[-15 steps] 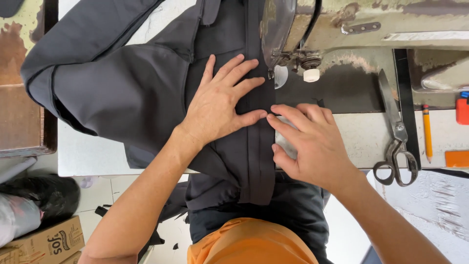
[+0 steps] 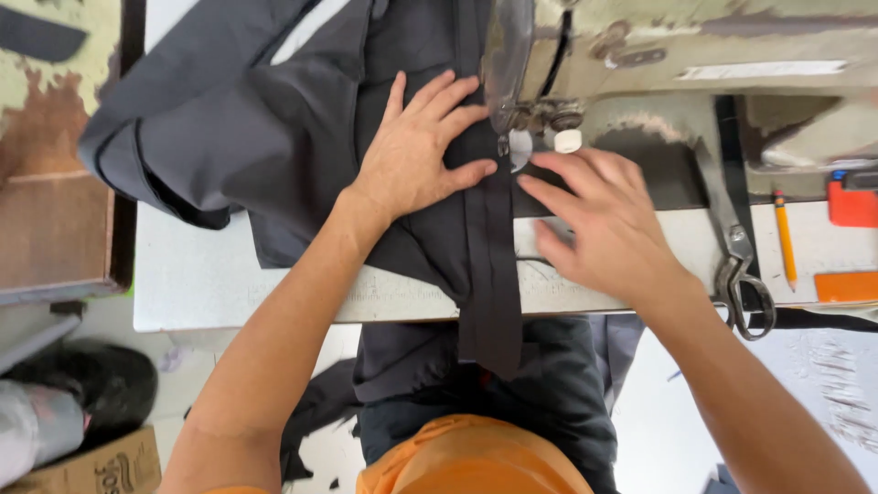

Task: Measuring, cutting, and preparing fabric components and fasteners for garment assembly at a sewing station.

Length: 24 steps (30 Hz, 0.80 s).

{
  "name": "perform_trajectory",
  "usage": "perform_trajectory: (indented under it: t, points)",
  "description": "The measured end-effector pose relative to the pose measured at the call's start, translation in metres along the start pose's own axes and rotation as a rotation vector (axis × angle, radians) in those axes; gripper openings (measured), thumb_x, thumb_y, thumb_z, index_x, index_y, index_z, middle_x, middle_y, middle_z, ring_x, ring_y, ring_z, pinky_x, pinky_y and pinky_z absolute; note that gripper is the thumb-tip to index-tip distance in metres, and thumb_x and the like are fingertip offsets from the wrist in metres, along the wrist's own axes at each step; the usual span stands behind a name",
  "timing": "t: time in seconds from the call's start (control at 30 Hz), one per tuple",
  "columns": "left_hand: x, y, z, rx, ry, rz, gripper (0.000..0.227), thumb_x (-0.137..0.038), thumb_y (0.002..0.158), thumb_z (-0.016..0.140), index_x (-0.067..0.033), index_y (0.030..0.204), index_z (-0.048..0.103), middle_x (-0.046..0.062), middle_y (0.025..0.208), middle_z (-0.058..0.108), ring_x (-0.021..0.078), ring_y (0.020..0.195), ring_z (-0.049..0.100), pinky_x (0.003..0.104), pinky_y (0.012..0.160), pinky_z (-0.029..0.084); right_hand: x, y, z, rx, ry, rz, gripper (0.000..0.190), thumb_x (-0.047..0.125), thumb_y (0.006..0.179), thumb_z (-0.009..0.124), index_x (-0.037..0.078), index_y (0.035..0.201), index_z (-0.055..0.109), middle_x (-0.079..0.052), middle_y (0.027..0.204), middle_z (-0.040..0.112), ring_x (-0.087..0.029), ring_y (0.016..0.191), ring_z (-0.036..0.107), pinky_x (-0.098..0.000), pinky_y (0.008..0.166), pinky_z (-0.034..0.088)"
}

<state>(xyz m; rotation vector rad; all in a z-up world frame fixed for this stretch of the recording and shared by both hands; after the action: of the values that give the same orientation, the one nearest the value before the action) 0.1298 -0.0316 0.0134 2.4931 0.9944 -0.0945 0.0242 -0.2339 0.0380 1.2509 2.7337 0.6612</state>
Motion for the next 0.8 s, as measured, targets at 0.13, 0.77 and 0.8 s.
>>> perform_trajectory:
  t: [0.13, 0.77, 0.8]
  points:
    - [-0.011, -0.011, 0.001, 0.033, 0.014, 0.006, 0.068, -0.058, 0.095, 0.072, -0.0088, 0.141, 0.061, 0.015, 0.156, 0.047, 0.0373, 0.149, 0.033, 0.071, 0.118, 0.009, -0.015, -0.086, -0.032, -0.200, -0.184, 0.246, 0.040, 0.018, 0.097, 0.070, 0.007, 0.136, 0.073, -0.013, 0.143, 0.063, -0.040, 0.123, 0.057, -0.0561, 0.108, 0.046]
    - [-0.141, -0.138, -0.009, -0.206, -0.256, 0.041, 0.016, -0.017, 0.097, 0.073, -0.0046, 0.106, 0.076, 0.011, 0.122, 0.071, 0.0317, 0.131, 0.061, 0.069, 0.122, 0.021, 0.050, -0.071, 0.020, -0.278, 0.237, 0.387, 0.005, 0.021, 0.091, 0.078, 0.019, 0.095, 0.075, 0.007, 0.108, 0.065, -0.021, 0.114, 0.057, -0.0414, 0.103, 0.040]
    - [-0.142, -0.137, -0.010, -0.204, -0.257, 0.042, 0.016, -0.017, 0.097, 0.073, -0.0046, 0.106, 0.076, 0.011, 0.122, 0.071, 0.0317, 0.131, 0.061, 0.069, 0.122, 0.021, 0.054, -0.070, 0.018, -0.278, 0.238, 0.389, 0.005, 0.021, 0.091, 0.078, 0.019, 0.095, 0.075, 0.007, 0.108, 0.065, -0.021, 0.114, 0.057, -0.0414, 0.103, 0.040]
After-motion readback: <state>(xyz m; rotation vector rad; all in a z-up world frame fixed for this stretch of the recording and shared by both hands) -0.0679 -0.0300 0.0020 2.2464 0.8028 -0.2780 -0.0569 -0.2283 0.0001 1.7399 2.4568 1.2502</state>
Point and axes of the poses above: each hand's wrist, its own y-axis towards the middle knuckle, its own z-axis out of the palm, x = y × z, the point moved 5 cm from there along y, towards the middle knuckle
